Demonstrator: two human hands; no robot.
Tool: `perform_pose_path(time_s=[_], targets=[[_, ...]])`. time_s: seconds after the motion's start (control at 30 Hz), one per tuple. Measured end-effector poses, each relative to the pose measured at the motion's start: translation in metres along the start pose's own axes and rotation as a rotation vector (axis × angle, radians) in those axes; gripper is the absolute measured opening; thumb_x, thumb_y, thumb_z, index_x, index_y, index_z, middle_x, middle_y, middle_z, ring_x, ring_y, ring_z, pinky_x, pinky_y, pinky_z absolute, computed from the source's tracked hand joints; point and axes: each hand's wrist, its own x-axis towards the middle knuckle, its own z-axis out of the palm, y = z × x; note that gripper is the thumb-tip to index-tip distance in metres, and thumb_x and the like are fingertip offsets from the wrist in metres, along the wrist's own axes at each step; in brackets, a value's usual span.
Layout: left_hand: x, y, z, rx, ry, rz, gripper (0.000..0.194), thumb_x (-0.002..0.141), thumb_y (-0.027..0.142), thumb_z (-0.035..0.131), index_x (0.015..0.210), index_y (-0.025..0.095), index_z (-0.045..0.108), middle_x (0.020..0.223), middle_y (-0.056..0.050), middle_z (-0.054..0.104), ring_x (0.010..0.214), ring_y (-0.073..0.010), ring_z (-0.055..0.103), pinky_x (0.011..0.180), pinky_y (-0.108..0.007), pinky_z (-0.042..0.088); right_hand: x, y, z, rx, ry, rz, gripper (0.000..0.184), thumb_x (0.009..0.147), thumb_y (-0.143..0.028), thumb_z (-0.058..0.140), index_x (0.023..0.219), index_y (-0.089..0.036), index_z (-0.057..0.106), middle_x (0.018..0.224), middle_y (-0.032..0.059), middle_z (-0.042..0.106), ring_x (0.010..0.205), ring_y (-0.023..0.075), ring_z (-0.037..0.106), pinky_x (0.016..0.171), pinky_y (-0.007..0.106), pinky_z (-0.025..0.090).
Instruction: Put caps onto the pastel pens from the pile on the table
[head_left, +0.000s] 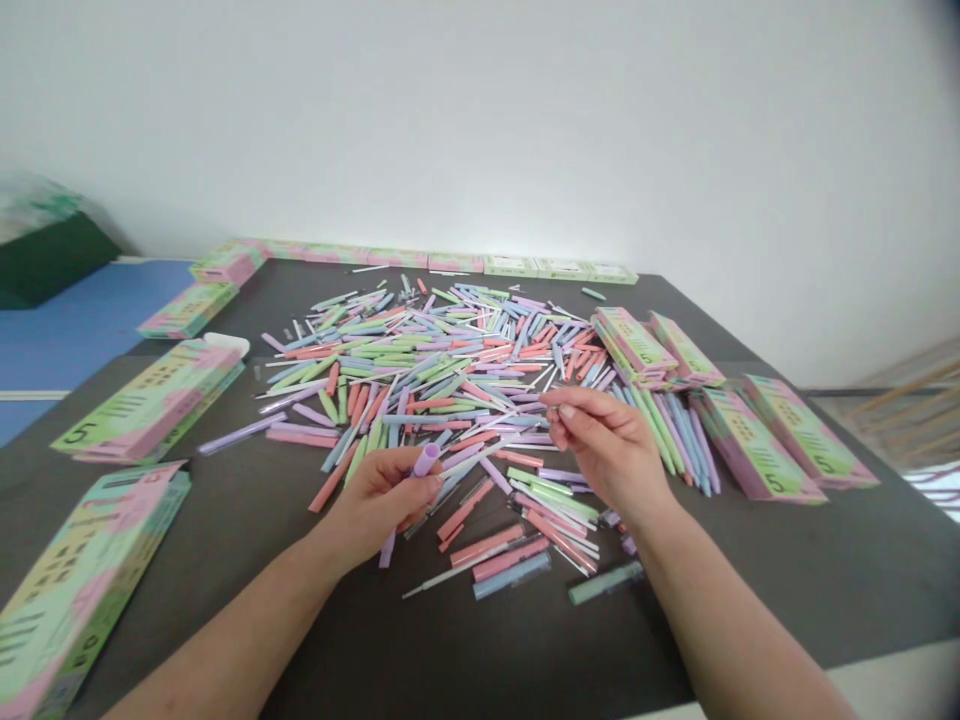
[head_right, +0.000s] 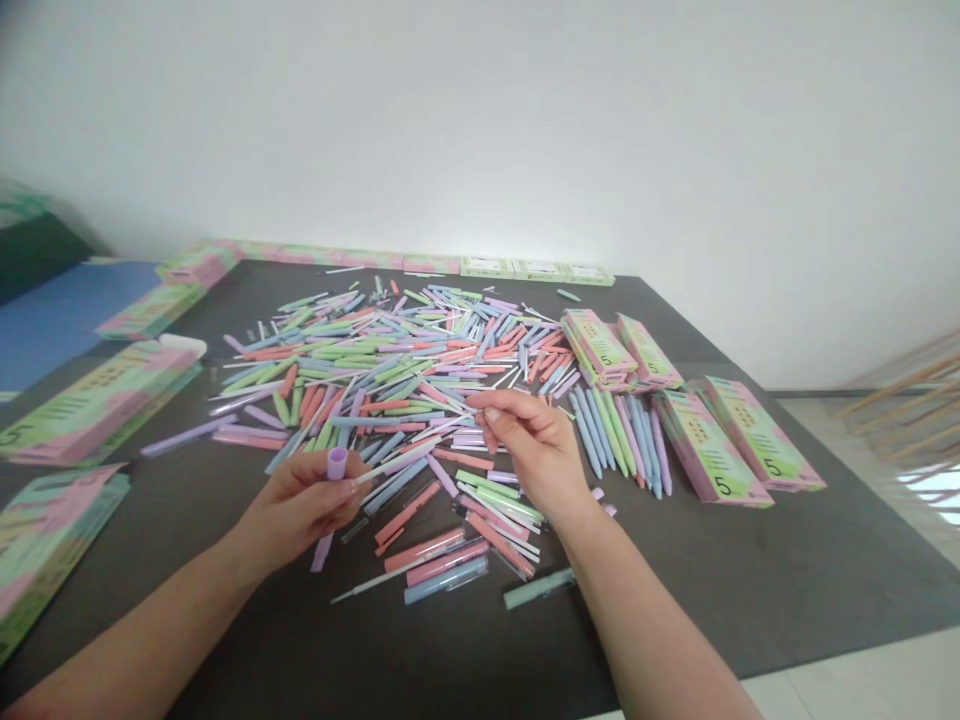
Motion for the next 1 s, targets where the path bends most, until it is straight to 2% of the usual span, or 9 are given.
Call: perform_pose_path(time_s=[0.17, 0.3, 0.43, 0.7, 1.0], targets=[[-0.001, -0.002, -0.005, -0.012, -0.034, 0.023, 0.036, 0.082, 0.043, 0.062, 0.061, 0.015, 0.052, 0.048, 0.006, 0.038, 0.043, -0.0056, 0.029, 0.044, -0.023, 0.019, -0.007, 0.009, -0.005, -0.069, -0.038, -0.032, 0.013, 0.083, -0.027, 0.068, 0.095, -0.022, 0.072, 0.073, 0.0013, 0.066, 0.061, 0.0121, 0.057, 0.055, 0.025, 0.045], [-0.002, -0.002, -0.006, -0.009, -0.040, 0.009, 0.035, 0.082, 0.043, 0.062, 0.062, 0.016, 0.051, 0.048, 0.007, 0.036, 0.042, -0.0055, 0.027, 0.044, -0.024, 0.016, -0.010, 0.003, -0.002, -0.143, -0.046, -0.076, 0.010, 0.084, -0.024, 0.068, 0.093, -0.023, 0.073, 0.075, 0.0015, 0.068, 0.062, 0.0117, 0.061, 0.056, 0.024, 0.049], [-0.003, -0.002, -0.005, 0.011, -0.037, 0.005, 0.036, 0.082, 0.042, 0.061, 0.060, 0.016, 0.050, 0.048, 0.006, 0.037, 0.044, -0.0063, 0.028, 0.045, -0.025, 0.017, -0.011, -0.003, 0.000, -0.182, -0.066, -0.054, 0.010, 0.084, -0.022, 0.068, 0.092, -0.022, 0.073, 0.072, 0.0010, 0.068, 0.060, 0.0115, 0.061, 0.057, 0.024, 0.052], [-0.002, 0.001, -0.003, -0.005, -0.016, -0.001, 0.036, 0.079, 0.046, 0.063, 0.061, 0.016, 0.052, 0.047, 0.007, 0.035, 0.041, -0.0057, 0.027, 0.043, -0.024, 0.016, -0.013, -0.004, 0.000, -0.147, -0.101, -0.061, 0.011, 0.084, -0.019, 0.067, 0.092, -0.022, 0.073, 0.071, 0.0004, 0.067, 0.061, 0.0110, 0.062, 0.058, 0.023, 0.053], [-0.003, 0.001, -0.003, -0.006, 0.003, -0.003, 0.034, 0.078, 0.044, 0.063, 0.061, 0.016, 0.052, 0.047, 0.006, 0.035, 0.042, -0.0060, 0.027, 0.043, -0.024, 0.017, -0.013, -0.005, 0.000, -0.168, -0.085, -0.046, 0.011, 0.083, -0.026, 0.068, 0.092, -0.021, 0.073, 0.070, 0.0019, 0.067, 0.061, 0.0132, 0.062, 0.056, 0.026, 0.053]])
